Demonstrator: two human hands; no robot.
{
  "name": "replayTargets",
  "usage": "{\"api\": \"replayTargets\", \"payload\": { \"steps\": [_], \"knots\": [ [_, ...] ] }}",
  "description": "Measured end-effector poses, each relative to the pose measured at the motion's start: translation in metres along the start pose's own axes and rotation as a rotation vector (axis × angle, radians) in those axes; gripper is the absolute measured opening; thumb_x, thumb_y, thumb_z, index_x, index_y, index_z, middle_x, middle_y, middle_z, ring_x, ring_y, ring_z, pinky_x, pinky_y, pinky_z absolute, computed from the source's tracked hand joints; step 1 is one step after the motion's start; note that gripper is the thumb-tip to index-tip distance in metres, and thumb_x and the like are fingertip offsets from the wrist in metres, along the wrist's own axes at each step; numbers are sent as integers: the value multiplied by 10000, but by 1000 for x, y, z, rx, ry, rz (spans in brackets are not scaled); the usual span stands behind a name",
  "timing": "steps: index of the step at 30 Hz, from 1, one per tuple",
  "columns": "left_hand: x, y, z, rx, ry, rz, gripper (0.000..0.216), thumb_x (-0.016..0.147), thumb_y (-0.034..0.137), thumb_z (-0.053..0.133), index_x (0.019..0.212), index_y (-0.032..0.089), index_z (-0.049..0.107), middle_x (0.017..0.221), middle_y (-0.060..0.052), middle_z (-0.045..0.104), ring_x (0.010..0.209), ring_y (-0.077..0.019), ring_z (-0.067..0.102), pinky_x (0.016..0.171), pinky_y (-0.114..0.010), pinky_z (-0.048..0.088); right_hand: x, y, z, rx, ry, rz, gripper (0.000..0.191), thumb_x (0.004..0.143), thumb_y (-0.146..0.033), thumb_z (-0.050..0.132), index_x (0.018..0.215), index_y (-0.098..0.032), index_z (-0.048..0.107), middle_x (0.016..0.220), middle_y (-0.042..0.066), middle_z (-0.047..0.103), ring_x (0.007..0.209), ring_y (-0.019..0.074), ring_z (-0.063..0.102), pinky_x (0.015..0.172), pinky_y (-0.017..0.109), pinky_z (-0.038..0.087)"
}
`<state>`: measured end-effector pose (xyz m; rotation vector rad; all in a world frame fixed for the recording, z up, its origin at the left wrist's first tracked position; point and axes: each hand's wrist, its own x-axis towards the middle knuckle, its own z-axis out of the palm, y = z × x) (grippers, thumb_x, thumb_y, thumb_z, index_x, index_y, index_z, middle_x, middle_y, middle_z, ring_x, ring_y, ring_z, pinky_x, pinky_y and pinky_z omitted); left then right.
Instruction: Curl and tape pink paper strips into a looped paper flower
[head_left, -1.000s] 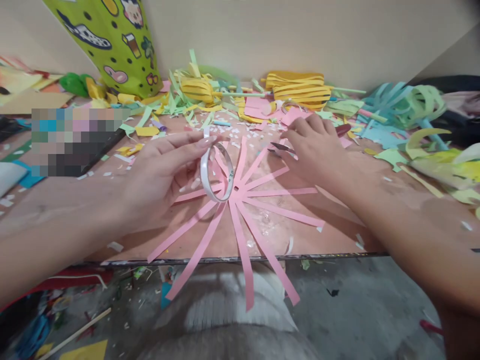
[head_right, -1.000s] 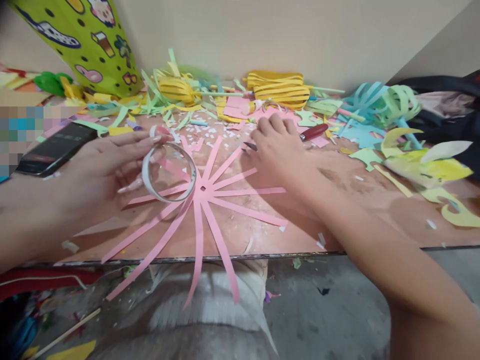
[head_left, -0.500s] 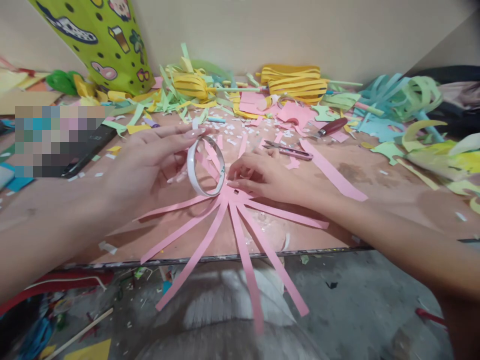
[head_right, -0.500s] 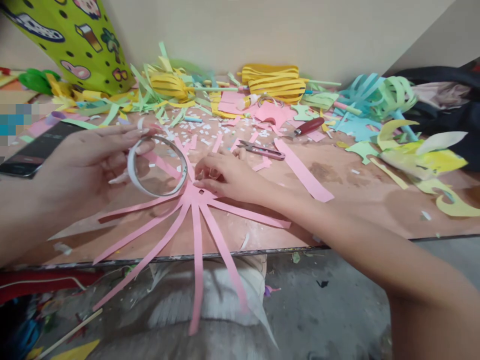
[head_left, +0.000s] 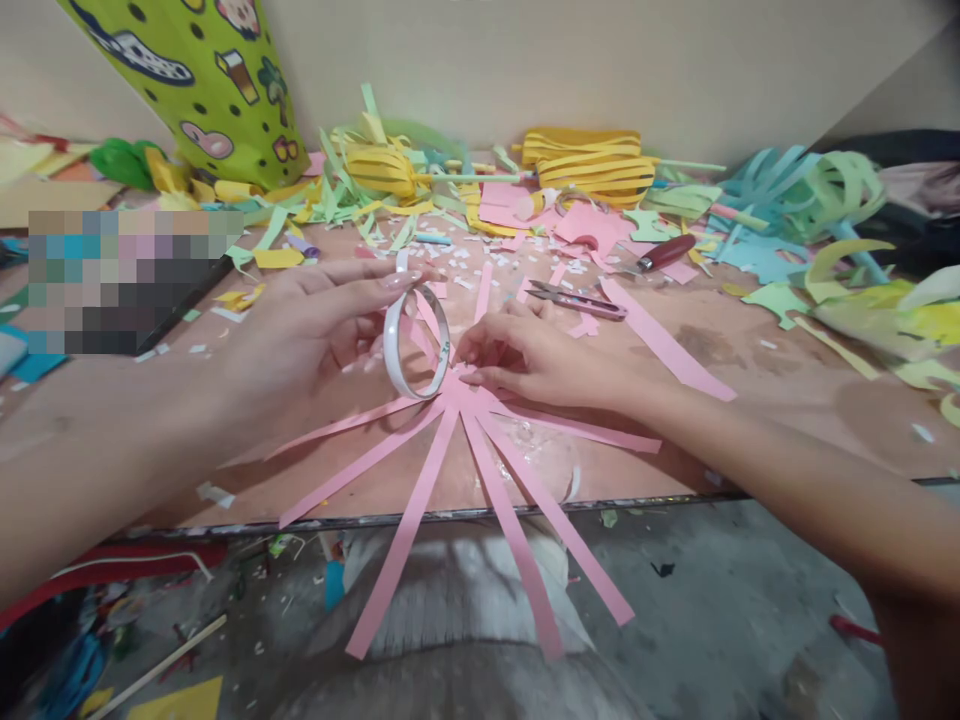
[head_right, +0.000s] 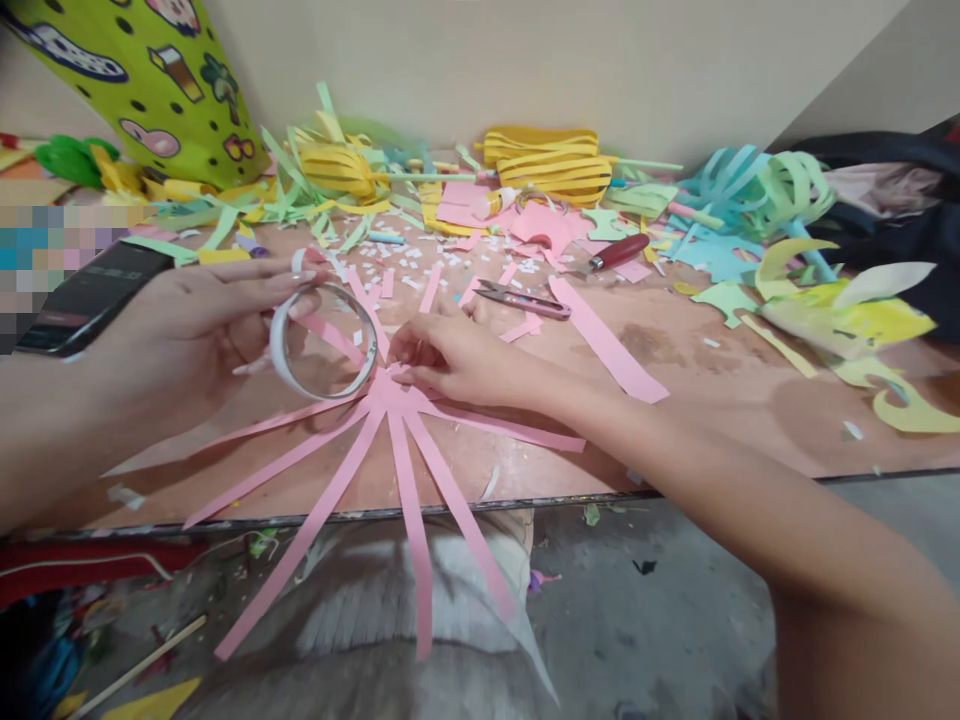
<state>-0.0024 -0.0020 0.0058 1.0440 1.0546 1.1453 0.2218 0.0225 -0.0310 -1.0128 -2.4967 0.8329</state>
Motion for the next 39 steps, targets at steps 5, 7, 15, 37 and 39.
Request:
{"api": "replayTargets", "payload": {
  "steps": [5,7,15,37,39],
  "knots": [
    [1,-1,-2,29,-37,9,117,848,104,678,903,104,781,721,-17,710,590,-112,672,528,-198,594,0,-2,0,8,-18,23,231,973,-280,589,1118,-125,682,921,79,693,879,193,546,789,315,380],
    [2,-2,-2,25,-50,7,128,853,109,677,919,112,788,700,-11,704,575,-103,661,510,-179,579,1,-1,1,12,-3,22,217,966,-288,603,1083,-125,685,919,78,692,883,194,545,794,317,378],
    [1,-1,-1,42,-55,33,161,858,85,655,931,103,797,714,-33,717,583,-120,690,548,-212,623,3,9,10,-34,33,-21,210,969,-342,600,1033,-145,634,915,67,682,841,187,530,771,308,356],
    [0,-3,-4,63,-194,77,106,870,117,676,811,159,754,665,13,668,496,-68,607,468,-139,483,16,-8,-7,-757,-191,-287,313,1022,-291,381,896,-141,624,744,71,658,645,182,479,813,379,320],
    [0,-2,-4,58,-210,74,126,879,111,659,811,156,754,682,8,685,517,-71,625,485,-137,499,15,-6,-10,-677,-192,-218,294,1009,-312,400,896,-153,619,725,73,635,684,198,467,749,362,305]
  ]
}}
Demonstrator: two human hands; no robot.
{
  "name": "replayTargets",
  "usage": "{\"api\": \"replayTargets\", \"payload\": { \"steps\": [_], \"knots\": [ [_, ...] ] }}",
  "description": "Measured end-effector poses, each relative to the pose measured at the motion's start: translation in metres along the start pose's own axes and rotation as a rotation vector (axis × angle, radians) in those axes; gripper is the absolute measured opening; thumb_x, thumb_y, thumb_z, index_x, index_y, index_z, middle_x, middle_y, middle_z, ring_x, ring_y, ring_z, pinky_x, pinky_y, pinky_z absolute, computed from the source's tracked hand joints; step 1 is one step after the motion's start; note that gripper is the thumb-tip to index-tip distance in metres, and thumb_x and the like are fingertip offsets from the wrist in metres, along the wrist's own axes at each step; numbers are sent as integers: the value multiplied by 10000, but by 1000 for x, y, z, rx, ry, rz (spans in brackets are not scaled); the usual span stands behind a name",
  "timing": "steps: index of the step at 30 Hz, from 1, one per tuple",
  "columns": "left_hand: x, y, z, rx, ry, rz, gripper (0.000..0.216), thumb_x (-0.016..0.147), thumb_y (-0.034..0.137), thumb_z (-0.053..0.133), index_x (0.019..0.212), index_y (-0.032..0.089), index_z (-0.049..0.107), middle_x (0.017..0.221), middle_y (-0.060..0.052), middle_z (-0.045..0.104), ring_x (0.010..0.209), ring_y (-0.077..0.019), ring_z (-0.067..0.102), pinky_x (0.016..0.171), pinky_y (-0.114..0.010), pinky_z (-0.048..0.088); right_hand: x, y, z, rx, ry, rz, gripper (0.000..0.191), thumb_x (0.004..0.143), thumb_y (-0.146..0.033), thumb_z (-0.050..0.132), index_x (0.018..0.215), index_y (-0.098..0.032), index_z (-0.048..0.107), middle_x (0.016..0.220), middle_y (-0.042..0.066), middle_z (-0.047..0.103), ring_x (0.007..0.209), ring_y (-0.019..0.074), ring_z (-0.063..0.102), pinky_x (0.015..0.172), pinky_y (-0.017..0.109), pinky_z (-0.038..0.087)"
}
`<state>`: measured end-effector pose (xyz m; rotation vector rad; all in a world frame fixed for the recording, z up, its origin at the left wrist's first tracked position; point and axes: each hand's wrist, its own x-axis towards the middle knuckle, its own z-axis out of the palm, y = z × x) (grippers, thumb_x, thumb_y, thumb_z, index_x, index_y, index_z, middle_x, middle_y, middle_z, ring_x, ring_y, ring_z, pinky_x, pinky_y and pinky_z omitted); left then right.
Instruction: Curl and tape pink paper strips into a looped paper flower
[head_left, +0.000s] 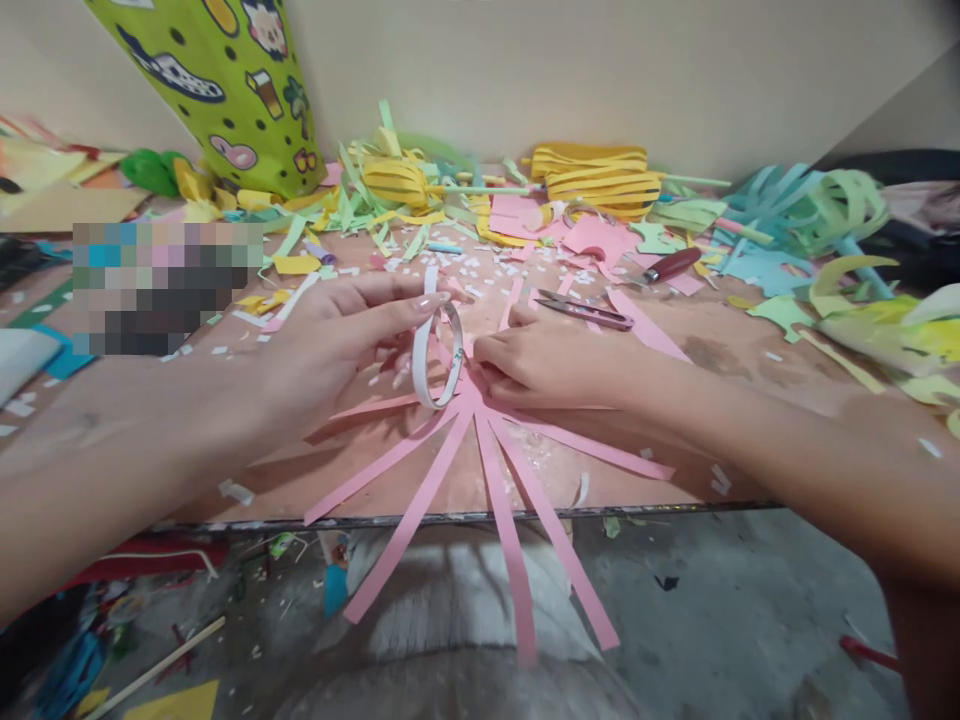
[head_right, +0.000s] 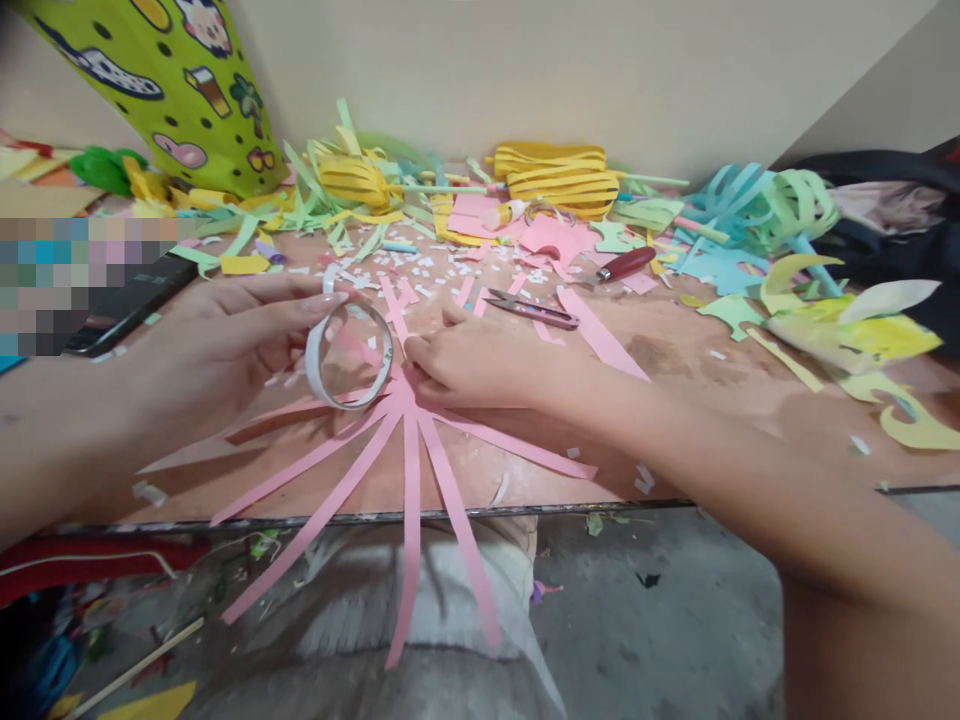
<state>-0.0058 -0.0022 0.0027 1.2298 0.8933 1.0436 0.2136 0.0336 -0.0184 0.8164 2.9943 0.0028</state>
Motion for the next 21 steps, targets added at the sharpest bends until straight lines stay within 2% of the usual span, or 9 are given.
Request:
{"api": "replayTargets", "payload": {
  "steps": [5,8,10,12,14,16,18,19,21],
  "knots": [
    [0,-2,-3,-15,2,-11,73,874,147,705,877,171,774,719,6,702,541,-73,644,493,-131,518,-1,21,-9,168,-15,82,218,981,-268,426,928,-176,616,784,52,637,695,170,455,735,328,312],
    [-1,-5,-6,9,-45,4,83,900,185,706,949,165,771,773,-16,721,566,-92,674,501,-152,546,-2,51,-30,115,141,269,171,939,-203,443,852,-177,588,697,8,555,643,133,396,724,322,303],
    [-1,-7,-6,7,-74,-18,117,915,198,684,995,159,760,774,-30,720,546,-119,678,455,-188,547,-4,78,-45,88,299,427,235,971,-220,383,820,-172,557,720,11,527,643,109,347,690,334,263],
    [-1,-8,-6,4,-61,-46,137,910,195,674,1014,149,749,746,-34,711,516,-135,666,413,-208,527,-6,106,-52,34,404,494,362,1029,-318,296,806,-166,537,749,22,520,635,95,298,681,346,247],
    [-1,-9,-6,12,-33,-62,133,893,187,674,998,143,743,714,-29,700,489,-134,648,390,-205,494,-6,132,-47,-42,481,560,407,1042,-325,270,842,-146,577,800,51,580,655,100,337,702,345,265],
    [-1,-10,-6,27,-21,-63,114,879,198,686,967,146,737,695,-17,692,480,-127,643,391,-198,475,-4,150,-34,-74,404,549,263,990,-179,366,1040,-105,614,1042,129,672,785,129,488,757,323,326],
    [0,-10,-7,44,-27,-68,130,876,219,695,979,148,732,717,-14,698,488,-123,649,404,-198,473,-2,158,-20,-70,361,508,473,862,-37,436,1316,-116,541,1354,166,609,1009,181,582,859,338,368],
    [0,-11,-7,52,-23,-69,139,874,225,700,984,146,732,721,-11,695,486,-116,646,410,-196,470,-1,159,-14,-75,339,488,519,815,-2,421,1288,-146,582,1303,136,657,1051,206,610,917,367,373],
    [0,-11,-6,61,-11,-64,146,867,226,708,983,141,733,720,-3,686,481,-97,624,417,-187,456,-2,157,-8,-89,346,484,439,791,-18,421,1103,-182,681,1082,96,742,1002,239,653,980,415,375]
  ]
}}
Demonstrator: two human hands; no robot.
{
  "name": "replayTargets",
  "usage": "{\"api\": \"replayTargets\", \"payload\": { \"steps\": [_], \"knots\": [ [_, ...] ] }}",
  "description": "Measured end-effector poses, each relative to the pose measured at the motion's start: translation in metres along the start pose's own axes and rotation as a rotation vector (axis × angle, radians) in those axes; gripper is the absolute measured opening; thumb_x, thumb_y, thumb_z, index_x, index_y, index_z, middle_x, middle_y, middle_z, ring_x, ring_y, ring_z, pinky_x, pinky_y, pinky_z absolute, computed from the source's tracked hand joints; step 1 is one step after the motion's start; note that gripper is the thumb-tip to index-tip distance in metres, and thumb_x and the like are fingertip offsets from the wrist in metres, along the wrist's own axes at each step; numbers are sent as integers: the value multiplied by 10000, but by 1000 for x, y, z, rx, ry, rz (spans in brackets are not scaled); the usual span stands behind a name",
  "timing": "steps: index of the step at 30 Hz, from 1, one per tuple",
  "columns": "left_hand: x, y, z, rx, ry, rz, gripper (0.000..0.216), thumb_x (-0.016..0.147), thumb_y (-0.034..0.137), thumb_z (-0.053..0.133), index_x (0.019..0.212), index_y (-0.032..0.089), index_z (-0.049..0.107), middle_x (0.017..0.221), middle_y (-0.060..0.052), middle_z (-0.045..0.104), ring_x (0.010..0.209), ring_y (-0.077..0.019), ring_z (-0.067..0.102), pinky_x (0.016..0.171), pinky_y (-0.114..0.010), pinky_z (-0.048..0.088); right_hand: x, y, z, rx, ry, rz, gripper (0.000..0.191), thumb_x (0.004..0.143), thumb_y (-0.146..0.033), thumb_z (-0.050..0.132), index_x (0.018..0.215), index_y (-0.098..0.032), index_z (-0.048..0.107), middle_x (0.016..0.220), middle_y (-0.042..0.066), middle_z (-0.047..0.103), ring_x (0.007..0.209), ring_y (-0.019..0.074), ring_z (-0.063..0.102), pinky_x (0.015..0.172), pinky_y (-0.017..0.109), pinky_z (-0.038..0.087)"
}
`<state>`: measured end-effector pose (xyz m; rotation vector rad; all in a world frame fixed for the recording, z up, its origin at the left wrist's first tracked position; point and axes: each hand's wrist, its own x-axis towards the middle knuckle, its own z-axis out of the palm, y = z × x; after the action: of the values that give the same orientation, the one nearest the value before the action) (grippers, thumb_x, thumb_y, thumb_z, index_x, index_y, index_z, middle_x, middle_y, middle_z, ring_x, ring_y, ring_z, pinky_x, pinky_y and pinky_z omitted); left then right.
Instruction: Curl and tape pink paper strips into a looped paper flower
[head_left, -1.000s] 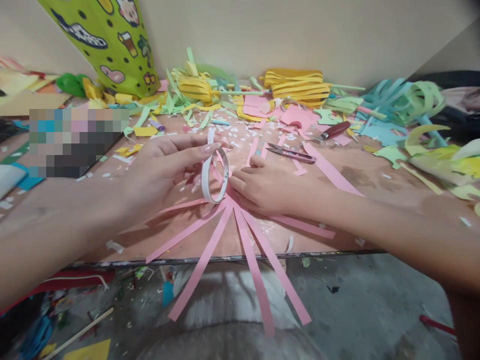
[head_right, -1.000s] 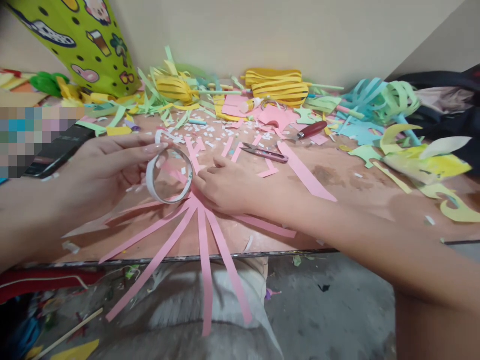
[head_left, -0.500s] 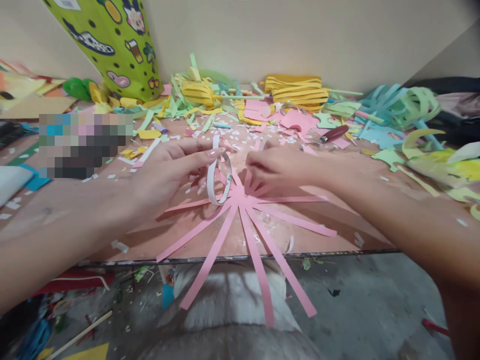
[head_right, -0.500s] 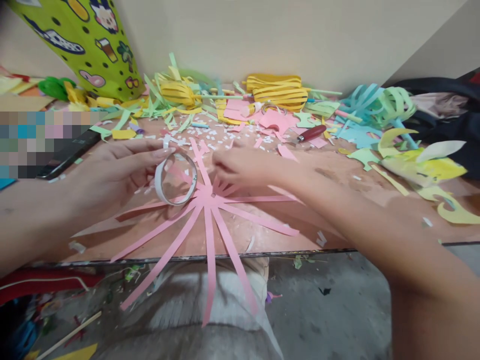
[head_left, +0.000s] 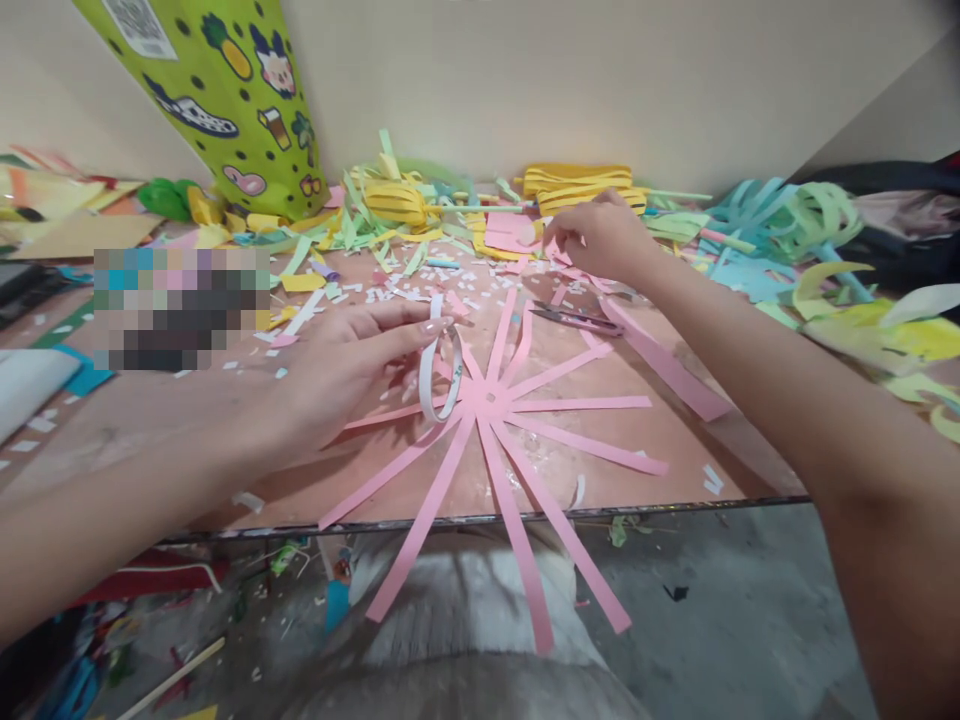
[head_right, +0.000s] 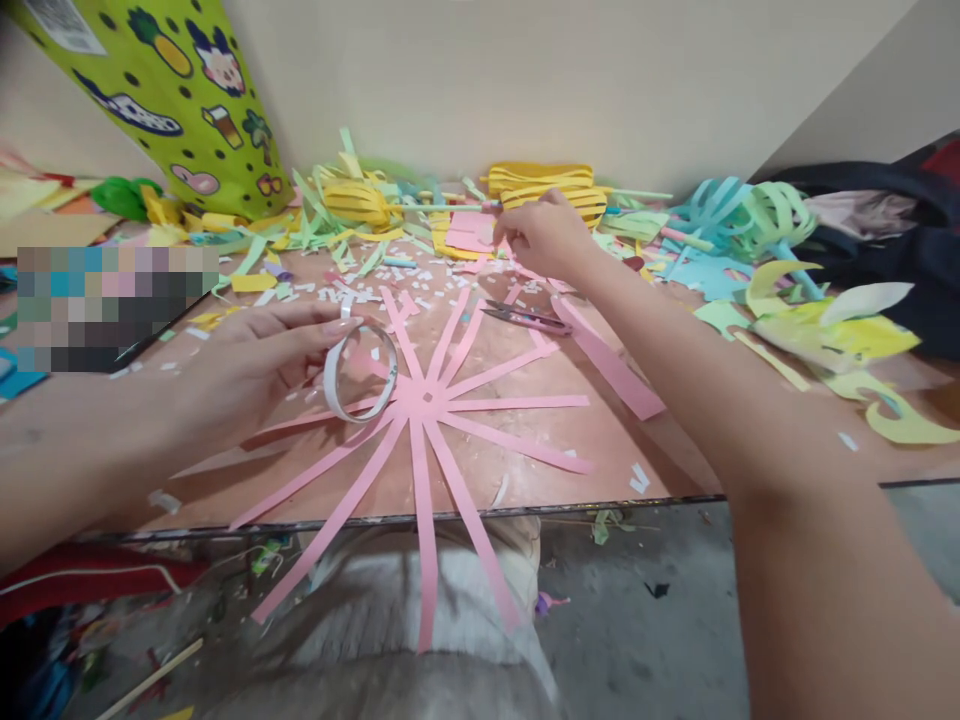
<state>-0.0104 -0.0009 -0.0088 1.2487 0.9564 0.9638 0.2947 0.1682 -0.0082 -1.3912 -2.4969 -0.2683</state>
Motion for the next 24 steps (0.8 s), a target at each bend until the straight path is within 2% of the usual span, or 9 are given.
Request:
{"api": "replayTargets", "payload": {
  "steps": [2,6,9,11,14,17,19,21,24],
  "knots": [
    [0,0,1,11,8,7,149,862,228,714,975,135,735,718,-1,680,483,-81,598,428,-180,451,-4,-2,0,8,41,26,324,804,-86,457,988,-189,702,938,97,752,899,264,666,935,423,416],
    [-1,0,1,17,-2,-20,147,876,250,702,974,141,712,684,2,666,474,-92,585,413,-187,444,-13,-7,-3,167,69,98,209,867,-242,533,987,-165,686,957,125,741,835,258,639,779,372,462],
    [-1,-1,0,32,-16,-9,108,883,244,701,945,157,717,697,5,666,505,-92,592,439,-183,453,-27,-18,-2,474,83,130,208,950,-316,502,905,-179,652,896,86,702,787,196,610,760,330,471],
    [-1,-2,0,63,-4,24,105,871,256,731,924,166,731,729,4,671,550,-84,601,476,-171,457,-38,-30,-3,725,21,135,265,993,-340,453,852,-190,620,819,49,651,733,160,595,731,299,477],
    [-2,-2,2,112,-27,34,143,858,313,762,892,179,723,740,6,658,562,-95,601,492,-184,471,-54,-50,-9,897,-37,126,307,1013,-413,467,845,-201,612,816,31,622,749,146,579,725,281,476],
    [-4,1,6,157,-101,4,174,886,347,733,862,179,692,748,6,634,556,-106,591,494,-205,495,-64,-72,-25,885,-159,111,356,1004,-518,480,883,-216,626,859,33,642,747,159,575,694,296,478],
    [-6,2,7,191,-114,9,176,899,352,718,894,177,699,781,-1,642,562,-105,592,496,-207,504,-70,-91,-38,790,-206,52,330,996,-507,513,941,-220,667,984,52,690,899,198,622,821,343,501],
    [-8,2,8,230,-122,28,184,912,358,709,963,181,719,802,-9,660,575,-105,602,501,-200,504,-76,-110,-49,832,-220,-6,312,998,-489,520,1090,-232,671,1186,59,688,1067,220,630,901,358,505],
    [-12,-1,8,276,-179,38,204,946,371,681,1071,215,719,775,-8,675,607,-124,641,505,-193,503,-86,-130,-54,877,-311,-85,405,961,-486,591,1261,-214,612,1211,76,678,1046,214,639,858,342,520]
  ]
}}
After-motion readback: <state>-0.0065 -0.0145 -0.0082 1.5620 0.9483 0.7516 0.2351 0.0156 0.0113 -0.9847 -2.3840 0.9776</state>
